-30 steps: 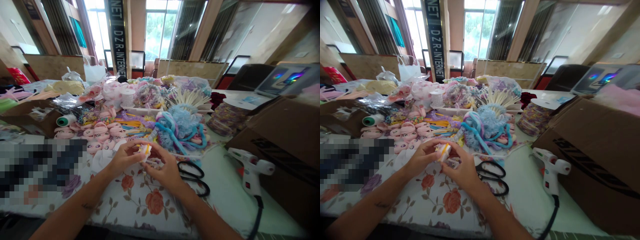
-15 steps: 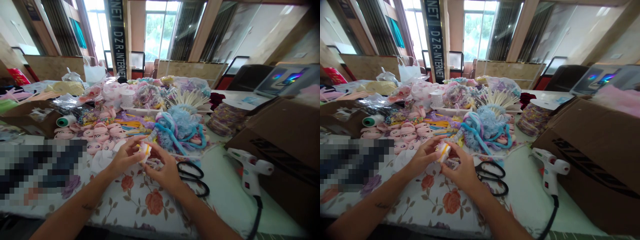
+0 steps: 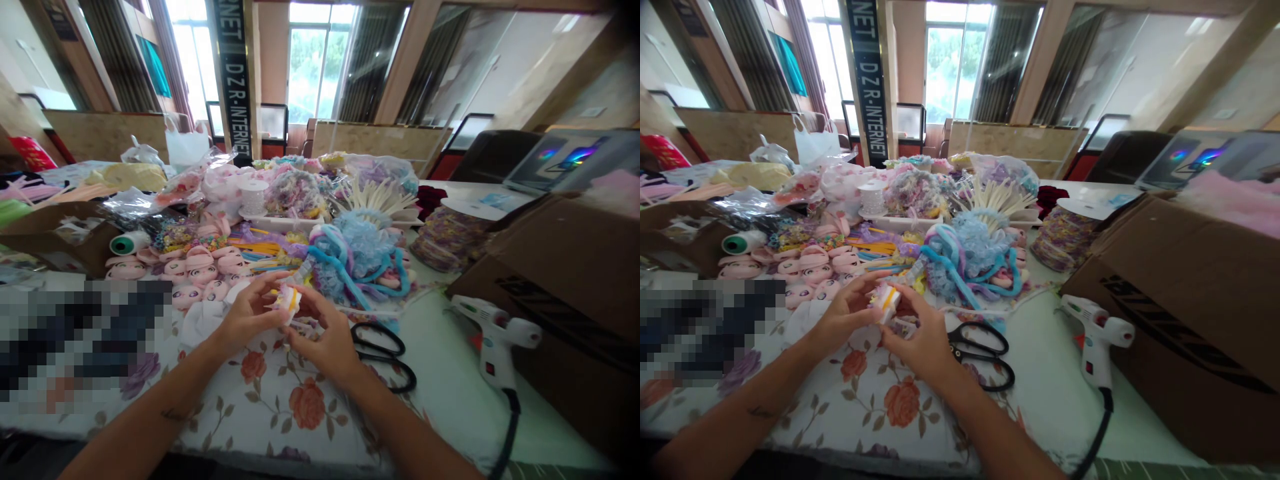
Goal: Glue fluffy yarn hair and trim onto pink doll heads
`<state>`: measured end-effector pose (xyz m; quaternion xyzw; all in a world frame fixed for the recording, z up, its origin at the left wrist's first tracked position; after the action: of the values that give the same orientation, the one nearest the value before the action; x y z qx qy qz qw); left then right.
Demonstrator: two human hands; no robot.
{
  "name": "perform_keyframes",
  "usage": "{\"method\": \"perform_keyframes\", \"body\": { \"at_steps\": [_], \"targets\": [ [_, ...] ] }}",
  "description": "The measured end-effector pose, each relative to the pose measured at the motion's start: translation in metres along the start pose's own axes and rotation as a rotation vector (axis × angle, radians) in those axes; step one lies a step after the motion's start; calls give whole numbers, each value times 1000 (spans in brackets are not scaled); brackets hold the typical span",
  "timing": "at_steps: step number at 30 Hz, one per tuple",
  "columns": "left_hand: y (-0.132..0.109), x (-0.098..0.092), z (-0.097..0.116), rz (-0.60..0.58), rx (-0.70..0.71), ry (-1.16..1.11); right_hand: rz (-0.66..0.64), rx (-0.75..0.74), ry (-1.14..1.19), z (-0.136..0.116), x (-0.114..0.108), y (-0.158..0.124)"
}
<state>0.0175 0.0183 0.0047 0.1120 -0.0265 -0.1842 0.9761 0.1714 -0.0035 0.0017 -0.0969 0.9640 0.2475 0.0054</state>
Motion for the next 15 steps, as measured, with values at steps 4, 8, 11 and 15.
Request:
{"method": "perform_keyframes", "body": {
  "at_steps": [4,8,11,15],
  "targets": [
    [0,-2,1,14,-5,1,-13,5,-6,-1,0,0],
    [0,0,1,-27,3,11,-5,-10,18,-5,0,2],
    [0,1,1,-33,19,4,1,-7,39,-6,1,1],
    [0,0,0,-9,29,17,-1,4,55,-6,3,0]
  ]
}}
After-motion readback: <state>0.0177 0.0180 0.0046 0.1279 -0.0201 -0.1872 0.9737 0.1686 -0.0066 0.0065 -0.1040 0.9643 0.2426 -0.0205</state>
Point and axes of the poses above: each hand's wrist, its own y-axis towards the middle knuckle, its own x-axis out of the palm, z = x × y, the point moved 3 cm from there along y, towards the middle knuckle, and after that the axes turned 9 degrees about y, right-handed, at the moved point
